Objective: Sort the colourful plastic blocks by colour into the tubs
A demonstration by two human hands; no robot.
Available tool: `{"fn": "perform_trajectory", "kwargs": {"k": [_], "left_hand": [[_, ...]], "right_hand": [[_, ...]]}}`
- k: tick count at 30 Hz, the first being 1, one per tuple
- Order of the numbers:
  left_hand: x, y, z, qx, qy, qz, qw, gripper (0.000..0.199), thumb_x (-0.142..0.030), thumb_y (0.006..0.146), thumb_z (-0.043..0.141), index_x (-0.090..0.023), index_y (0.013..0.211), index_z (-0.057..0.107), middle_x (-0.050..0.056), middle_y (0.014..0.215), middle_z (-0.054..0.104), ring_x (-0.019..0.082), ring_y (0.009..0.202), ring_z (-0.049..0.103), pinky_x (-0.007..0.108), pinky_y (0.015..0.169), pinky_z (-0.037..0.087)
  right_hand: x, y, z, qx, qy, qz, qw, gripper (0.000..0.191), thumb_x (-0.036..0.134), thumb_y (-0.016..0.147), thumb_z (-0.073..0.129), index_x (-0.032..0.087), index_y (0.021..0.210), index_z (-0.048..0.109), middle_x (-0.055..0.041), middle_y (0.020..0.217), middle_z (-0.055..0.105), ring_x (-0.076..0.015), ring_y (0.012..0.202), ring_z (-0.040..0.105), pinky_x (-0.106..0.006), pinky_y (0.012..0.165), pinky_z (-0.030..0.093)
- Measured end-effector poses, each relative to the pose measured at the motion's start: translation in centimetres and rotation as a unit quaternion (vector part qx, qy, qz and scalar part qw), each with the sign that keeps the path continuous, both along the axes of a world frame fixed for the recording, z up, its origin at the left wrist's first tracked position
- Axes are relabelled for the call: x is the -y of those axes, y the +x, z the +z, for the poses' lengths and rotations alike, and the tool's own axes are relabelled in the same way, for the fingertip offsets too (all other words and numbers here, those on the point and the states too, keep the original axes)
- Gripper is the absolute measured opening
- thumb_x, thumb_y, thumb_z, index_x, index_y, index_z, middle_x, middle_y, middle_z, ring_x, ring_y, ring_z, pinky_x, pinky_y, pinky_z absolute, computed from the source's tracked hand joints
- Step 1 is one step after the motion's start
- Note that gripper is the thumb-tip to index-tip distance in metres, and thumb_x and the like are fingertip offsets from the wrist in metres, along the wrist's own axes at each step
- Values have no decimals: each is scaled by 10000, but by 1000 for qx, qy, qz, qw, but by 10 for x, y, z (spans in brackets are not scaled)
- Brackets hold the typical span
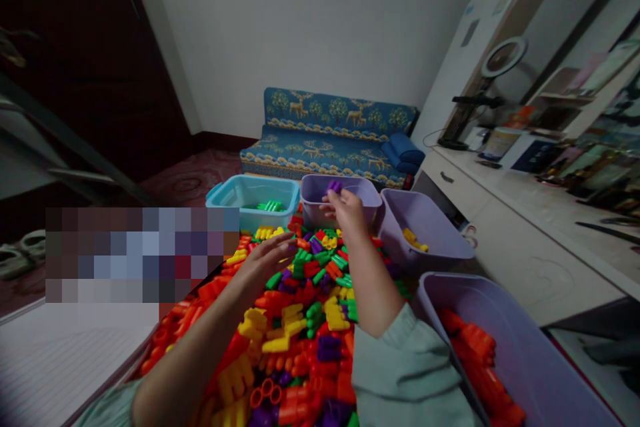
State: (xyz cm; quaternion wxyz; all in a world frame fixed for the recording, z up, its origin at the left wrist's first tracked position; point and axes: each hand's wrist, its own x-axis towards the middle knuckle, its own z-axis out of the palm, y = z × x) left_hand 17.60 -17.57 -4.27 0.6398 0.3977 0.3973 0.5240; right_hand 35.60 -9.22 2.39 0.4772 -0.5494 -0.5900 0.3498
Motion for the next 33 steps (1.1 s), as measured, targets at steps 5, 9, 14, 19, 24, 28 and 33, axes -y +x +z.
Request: {"fn": "perform_trajectory", "kwargs": {"k": [5, 9, 14, 19, 24, 28, 33], "left_hand": [[3, -16, -21, -200, 125, 56, 970, 450, -430, 753, 664, -105, 1064, 680, 155, 1120, 702, 292, 1083, 634, 416, 950, 475], [6, -19, -30, -264, 158, 36, 951, 396, -380, 818, 578, -106, 1088, 673, 145, 1118, 707, 267, 1062, 649, 398, 908, 512], [12, -19, -30, -341, 183, 15, 922, 366, -348, 834, 565, -113, 1089, 681, 133, 1090, 715, 245, 1016, 662, 360, 840, 547], [13, -19, -32, -411, 218, 2, 885, 346, -311, 836, 564, -114, 1092, 688, 126, 1044, 724, 233, 955, 680, 337, 801, 552], [11, -19, -38, -441, 241, -8, 864, 336, -291, 860, 538, -123, 1115, 679, 113, 1048, 726, 218, 940, 683, 326, 817, 540], [12, -18, -40, -479, 272, -27, 834, 320, -267, 852, 552, -138, 1115, 682, 107, 1064, 721, 231, 974, 674, 325, 838, 526], [15, -17, -37, -538, 285, -32, 792, 337, -235, 844, 563, -126, 1140, 680, 135, 1123, 698, 263, 1029, 656, 348, 884, 503]], "right_hand": [[35, 5, -22, -120, 17, -39, 992, 474, 502, 682, 656, 146, 994, 650, -98, 863, 734, -168, 626, 667, -255, 533, 496], [72, 25, -48, -36, -18, -40, 998, 393, 447, 663, 664, 140, 906, 699, -110, 833, 744, -208, 647, 684, -311, 594, 530], [103, 64, -55, 78, -19, -84, 993, 393, 436, 706, 626, 151, 966, 698, -114, 885, 744, -249, 764, 709, -349, 670, 550], [116, 72, -45, 158, -25, -97, 982, 370, 418, 746, 582, 152, 979, 693, -105, 880, 741, -240, 773, 704, -338, 678, 537], [118, 48, -49, 234, -35, -21, 971, 282, 300, 765, 580, 166, 982, 700, -76, 878, 744, -205, 755, 696, -303, 683, 517], [120, 26, -57, 300, -34, 32, 953, 269, 257, 786, 594, 199, 1028, 698, -60, 974, 740, -198, 847, 689, -300, 749, 510], [124, 11, -64, 425, -32, 36, 904, 419, 275, 805, 601, 177, 1212, 627, -124, 1208, 653, -272, 1106, 610, -390, 933, 461]]}}
